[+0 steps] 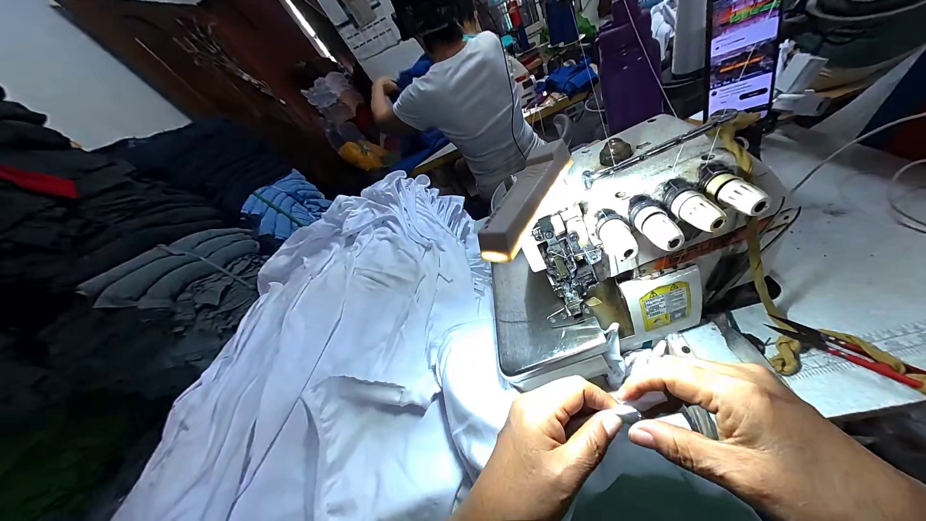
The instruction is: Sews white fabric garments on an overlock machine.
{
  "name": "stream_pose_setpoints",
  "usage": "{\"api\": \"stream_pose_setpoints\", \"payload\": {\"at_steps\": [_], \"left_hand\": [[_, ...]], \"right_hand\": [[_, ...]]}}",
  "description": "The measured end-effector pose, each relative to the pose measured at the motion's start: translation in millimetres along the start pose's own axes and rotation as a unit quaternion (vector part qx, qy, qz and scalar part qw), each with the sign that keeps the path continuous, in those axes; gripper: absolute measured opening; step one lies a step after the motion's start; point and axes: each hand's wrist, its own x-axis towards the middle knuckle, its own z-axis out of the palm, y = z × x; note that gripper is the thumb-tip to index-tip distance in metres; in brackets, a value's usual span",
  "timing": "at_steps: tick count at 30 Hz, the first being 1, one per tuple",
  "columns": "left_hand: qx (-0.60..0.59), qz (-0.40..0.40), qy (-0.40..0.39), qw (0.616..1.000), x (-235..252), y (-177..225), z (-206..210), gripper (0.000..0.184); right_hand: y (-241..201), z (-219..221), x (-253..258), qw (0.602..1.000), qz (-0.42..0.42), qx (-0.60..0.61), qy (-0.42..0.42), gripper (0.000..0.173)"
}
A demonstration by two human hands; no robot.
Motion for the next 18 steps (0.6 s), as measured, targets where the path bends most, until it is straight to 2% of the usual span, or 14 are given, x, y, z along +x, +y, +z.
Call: {"api": "stream_pose_setpoints", "payload": {"at_steps": [4,7,13,15,18], "left_hand": [[0.156,0.104,0.04,0.981,-4.6,0.6,7.2,0.017],[0.216,0.128,0.058,0.966,-6.7,1.3,9.7,0.016],[0.233,0.118,0.061,0.963,-5.8,-0.7,-0.6,0.025],[0.182,0.107,0.054,0.976,-4.2,-1.9,-7.6,0.026],[0.135,0.103,0.073,0.983,2.1,-8.2,-9.6,0.02]], "right_hand": [[1.4,4.7,0.5,1.0,0.003,-0.028,0.008,0.02],[2.6,4.3,2.0,0.999,-0.008,-0.043,0.005,0.019],[8.1,-0.1,7.1,0.985,-0.112,-0.123,0.04,0.021],[11.4,-3.7,11.2,0.983,-0.121,-0.127,0.049,0.023],[18.2,-2.2,18.3,0.988,-0.091,-0.112,0.061,0.02]]}}
